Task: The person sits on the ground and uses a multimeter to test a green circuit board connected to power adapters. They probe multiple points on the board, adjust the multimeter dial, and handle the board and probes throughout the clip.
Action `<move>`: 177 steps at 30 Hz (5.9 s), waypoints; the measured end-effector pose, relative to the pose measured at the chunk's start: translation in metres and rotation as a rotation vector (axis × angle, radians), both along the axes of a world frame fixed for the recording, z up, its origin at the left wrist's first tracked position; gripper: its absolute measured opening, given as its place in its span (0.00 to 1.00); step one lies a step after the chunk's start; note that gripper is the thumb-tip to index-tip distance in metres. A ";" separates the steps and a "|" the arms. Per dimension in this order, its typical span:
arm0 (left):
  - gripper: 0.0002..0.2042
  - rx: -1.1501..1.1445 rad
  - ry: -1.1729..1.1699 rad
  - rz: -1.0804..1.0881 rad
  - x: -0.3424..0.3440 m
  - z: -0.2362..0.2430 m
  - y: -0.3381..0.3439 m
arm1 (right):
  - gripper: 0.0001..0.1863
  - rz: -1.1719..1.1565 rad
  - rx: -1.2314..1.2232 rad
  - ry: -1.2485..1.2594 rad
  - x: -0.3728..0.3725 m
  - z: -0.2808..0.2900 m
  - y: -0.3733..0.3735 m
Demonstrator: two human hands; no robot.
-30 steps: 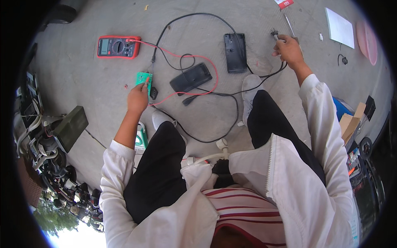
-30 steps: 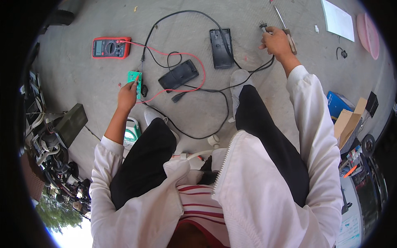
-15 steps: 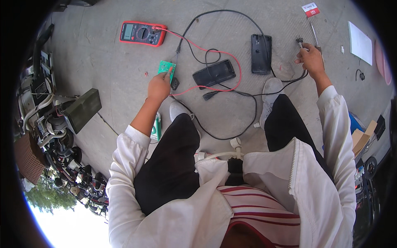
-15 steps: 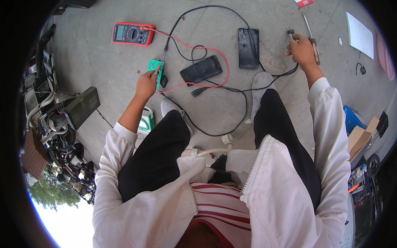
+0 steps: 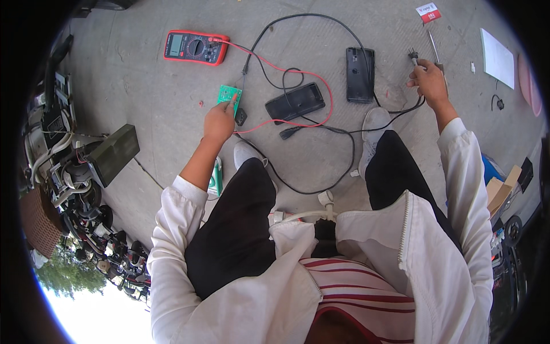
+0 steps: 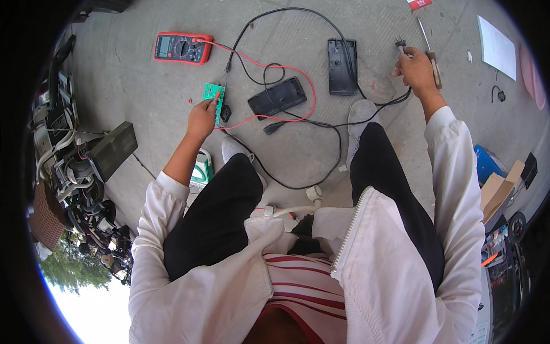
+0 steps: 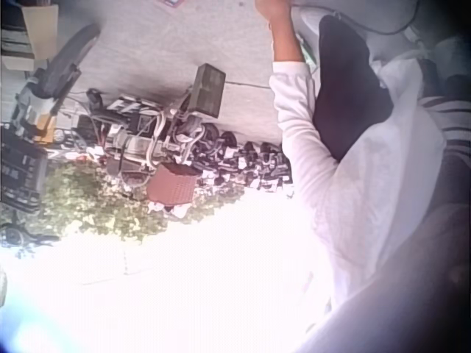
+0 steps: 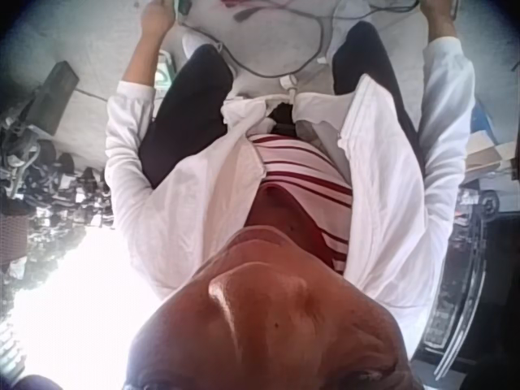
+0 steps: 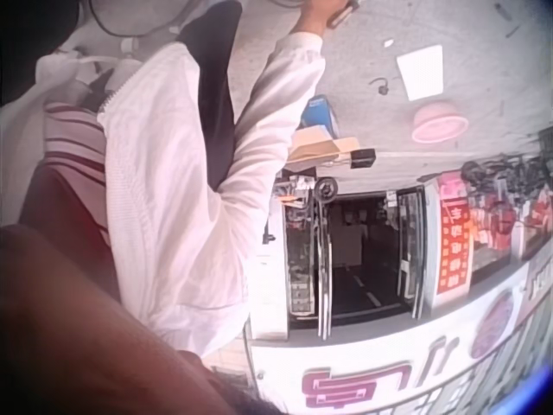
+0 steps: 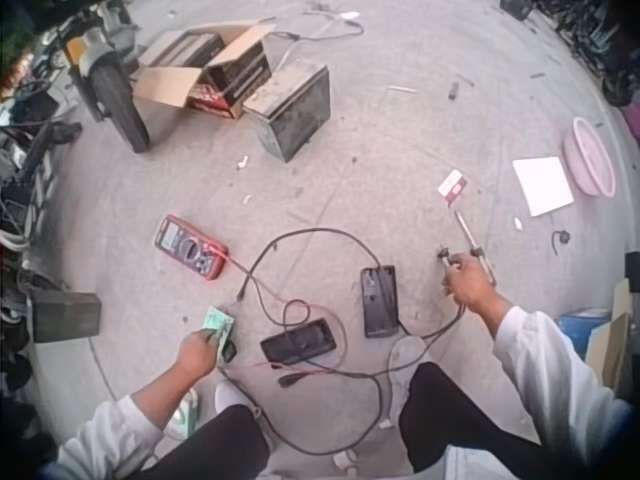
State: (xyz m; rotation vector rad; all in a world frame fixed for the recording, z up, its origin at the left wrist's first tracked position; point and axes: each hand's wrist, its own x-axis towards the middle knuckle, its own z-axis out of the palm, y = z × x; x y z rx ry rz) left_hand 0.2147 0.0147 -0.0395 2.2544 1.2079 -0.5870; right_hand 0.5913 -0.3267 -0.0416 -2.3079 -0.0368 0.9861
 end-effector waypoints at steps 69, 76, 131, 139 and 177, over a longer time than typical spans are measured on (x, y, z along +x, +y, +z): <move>0.16 -0.001 -0.015 0.019 -0.002 -0.002 0.002 | 0.25 0.023 0.001 -0.027 -0.001 -0.003 -0.003; 0.16 -0.056 -0.022 0.010 0.001 0.005 -0.006 | 0.25 -0.065 0.031 -0.009 -0.002 0.004 0.000; 0.16 -0.002 -0.044 -0.024 -0.012 -0.002 -0.005 | 0.25 -0.068 0.053 -0.012 0.006 0.000 0.000; 0.17 -0.001 0.018 -0.028 -0.010 -0.003 -0.004 | 0.24 -0.067 0.038 0.009 0.009 -0.006 -0.004; 0.15 -0.488 -0.374 0.299 -0.020 0.044 -0.017 | 0.20 -0.039 0.187 -0.061 -0.094 0.026 -0.039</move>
